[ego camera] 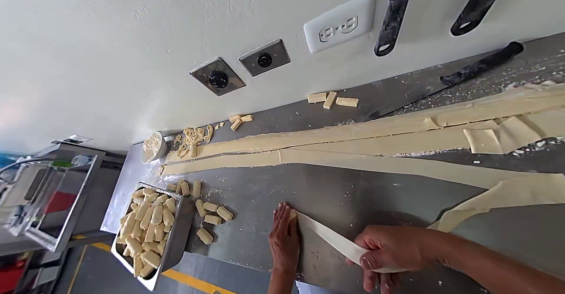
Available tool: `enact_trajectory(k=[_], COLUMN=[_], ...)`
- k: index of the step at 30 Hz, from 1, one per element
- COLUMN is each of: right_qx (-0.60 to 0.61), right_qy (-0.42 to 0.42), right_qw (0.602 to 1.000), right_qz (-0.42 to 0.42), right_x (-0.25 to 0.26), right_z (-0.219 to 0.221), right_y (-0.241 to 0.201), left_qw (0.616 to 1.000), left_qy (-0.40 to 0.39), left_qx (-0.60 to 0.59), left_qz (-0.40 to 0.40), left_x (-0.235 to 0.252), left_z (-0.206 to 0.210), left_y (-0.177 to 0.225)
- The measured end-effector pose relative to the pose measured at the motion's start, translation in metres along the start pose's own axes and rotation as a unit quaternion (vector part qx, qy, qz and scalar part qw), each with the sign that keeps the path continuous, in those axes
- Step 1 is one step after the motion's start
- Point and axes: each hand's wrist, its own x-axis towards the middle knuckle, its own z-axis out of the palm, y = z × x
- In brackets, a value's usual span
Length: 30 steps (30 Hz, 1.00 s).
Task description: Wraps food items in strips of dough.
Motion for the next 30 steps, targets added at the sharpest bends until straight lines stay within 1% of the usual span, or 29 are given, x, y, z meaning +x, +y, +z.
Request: enact_trajectory(k=[1,2,4,5,8,13,16,17,20,22,25,27,28,30], right_qx=[-0.019,-0.049,-0.149,-0.21,-0.349,-0.431,-0.44,-0.431,-0.399,-0.375,-0.353,-0.348,-0.342,-0.326], right_qy=[0.001,0.004,0.013,0.023,0.047,0.058,0.055,0.054,0.057,0.063,0.053,0.053,0.053,0.057], right_qw=[1.0,0.999,0.989,0.977,0.936,0.901,0.896,0.901,0.915,0.923,0.932,0.934,0.936,0.941], right_qz=[0.002,0.006,0.011,0.013,0.017,0.008,0.003,0.001,-0.032,-0.054,-0.054,-0.06,-0.061,-0.064], right_x=[-0.002,-0.003,-0.007,-0.007,-0.005,-0.003,-0.003,-0.004,-0.004,-0.005,-0.008,-0.008,-0.008,-0.008], right_z=[0.007,0.014,0.024,0.028,0.038,0.053,0.054,0.054,0.052,0.052,0.051,0.051,0.051,0.051], right_y=[0.0,-0.002,-0.009,-0.01,-0.01,-0.008,-0.008,-0.008,-0.002,0.002,0.004,0.008,0.01,0.01], left_qw=[1.0,1.0,0.999,0.998,0.998,1.0,0.998,0.997,0.997,0.998,0.999,0.997,0.996,0.996], left_qy=[0.006,-0.007,-0.05,-0.065,-0.059,-0.011,-0.063,-0.076,-0.062,-0.052,-0.029,-0.059,-0.076,-0.078], left_qx=[0.009,0.011,-0.006,-0.023,-0.023,-0.015,-0.009,-0.027,-0.041,-0.045,-0.039,-0.029,-0.036,-0.048], left_qz=[0.001,0.005,0.016,0.007,-0.023,-0.017,0.022,0.012,-0.021,-0.013,0.002,0.04,0.043,0.013], left_x=[-0.001,-0.002,-0.004,-0.003,-0.002,0.007,0.006,0.007,0.008,0.007,0.004,-0.002,-0.003,-0.002], left_z=[0.001,0.0,-0.006,-0.011,-0.013,0.006,0.007,0.003,0.001,0.008,0.015,0.013,0.01,0.004], left_y=[0.003,0.007,0.013,0.012,0.006,0.02,0.031,0.03,0.022,0.025,0.034,0.04,0.042,0.036])
